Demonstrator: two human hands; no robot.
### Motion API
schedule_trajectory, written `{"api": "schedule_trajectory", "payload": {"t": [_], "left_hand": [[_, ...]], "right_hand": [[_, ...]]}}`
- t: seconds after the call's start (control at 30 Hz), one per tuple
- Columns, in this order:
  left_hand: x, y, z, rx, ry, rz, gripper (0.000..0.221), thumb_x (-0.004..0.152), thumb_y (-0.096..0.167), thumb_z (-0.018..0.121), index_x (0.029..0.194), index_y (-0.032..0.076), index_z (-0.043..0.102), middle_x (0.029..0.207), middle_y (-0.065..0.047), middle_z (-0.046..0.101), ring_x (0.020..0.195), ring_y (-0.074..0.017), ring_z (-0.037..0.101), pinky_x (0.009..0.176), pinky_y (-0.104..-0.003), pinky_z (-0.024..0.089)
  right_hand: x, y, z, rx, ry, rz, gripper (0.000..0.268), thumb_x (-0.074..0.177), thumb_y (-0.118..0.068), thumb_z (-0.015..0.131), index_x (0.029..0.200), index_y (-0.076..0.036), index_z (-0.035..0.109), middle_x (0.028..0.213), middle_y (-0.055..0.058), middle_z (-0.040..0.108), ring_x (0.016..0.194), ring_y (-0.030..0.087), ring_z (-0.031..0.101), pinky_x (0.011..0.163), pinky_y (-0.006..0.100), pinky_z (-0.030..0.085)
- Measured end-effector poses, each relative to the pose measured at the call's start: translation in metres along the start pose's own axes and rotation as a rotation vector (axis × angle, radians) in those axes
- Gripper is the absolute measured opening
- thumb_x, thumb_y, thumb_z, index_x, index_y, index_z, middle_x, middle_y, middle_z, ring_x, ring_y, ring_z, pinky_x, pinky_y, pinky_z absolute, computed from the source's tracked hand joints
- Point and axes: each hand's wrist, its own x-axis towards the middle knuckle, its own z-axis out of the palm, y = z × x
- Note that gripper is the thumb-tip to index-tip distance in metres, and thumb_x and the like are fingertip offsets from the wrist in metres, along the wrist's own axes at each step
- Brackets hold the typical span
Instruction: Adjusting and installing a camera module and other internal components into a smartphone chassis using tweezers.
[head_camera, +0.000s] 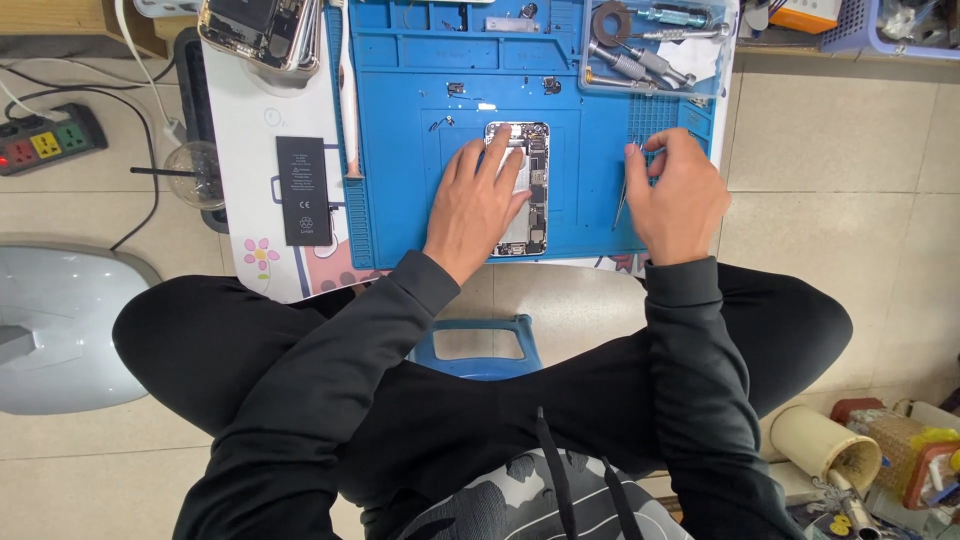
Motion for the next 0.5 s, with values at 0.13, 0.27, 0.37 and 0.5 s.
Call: {"api": "schedule_trajectory", "payload": {"t": [0.13, 0.27, 0.37, 0.5], "left_hand": [[0.001, 0.0, 0.006, 0.006, 0.005, -0.006, 0.043, 0.107, 0.042, 0.066, 0.135, 0.01, 0.067, 0.148, -0.017, 0.051, 0.127, -0.0309, 0.056, 0.11, -0.047, 0.05], [0.002, -0.001, 0.007, -0.01, -0.002, 0.001, 0.043, 0.107, 0.042, 0.065, 0.137, 0.011, 0.066, 0.146, -0.014, 0.051, 0.128, -0.0302, 0.055, 0.11, -0.048, 0.049], [0.002, -0.004, 0.012, 0.016, 0.002, 0.012, 0.044, 0.107, 0.044, 0.065, 0.137, 0.012, 0.065, 0.145, -0.013, 0.051, 0.128, -0.0298, 0.054, 0.111, -0.048, 0.047], [0.001, -0.003, 0.013, 0.038, 0.007, 0.018, 0.044, 0.107, 0.045, 0.064, 0.137, 0.012, 0.064, 0.146, -0.012, 0.051, 0.129, -0.0299, 0.054, 0.111, -0.048, 0.046]], "right_hand": [[-0.001, 0.021, 0.02, 0.016, -0.085, 0.052, 0.026, 0.103, -0.034, 0.082, 0.1, -0.011, 0.071, 0.069, 0.0, 0.063, 0.069, 0.031, 0.069, 0.064, 0.046, 0.055], [0.002, 0.032, 0.036, 0.002, -0.114, 0.107, 0.022, 0.098, -0.035, 0.08, 0.086, -0.019, 0.072, 0.064, -0.009, 0.064, 0.064, 0.023, 0.069, 0.064, 0.038, 0.054], [0.002, 0.037, 0.041, -0.01, -0.13, 0.11, 0.019, 0.099, -0.034, 0.077, 0.086, -0.02, 0.073, 0.064, -0.01, 0.066, 0.064, 0.023, 0.07, 0.063, 0.038, 0.055], [0.009, 0.013, 0.009, 0.241, -0.193, -0.018, 0.016, 0.116, -0.02, 0.064, 0.113, -0.005, 0.066, 0.075, 0.006, 0.074, 0.071, 0.03, 0.073, 0.07, 0.044, 0.056]]}}
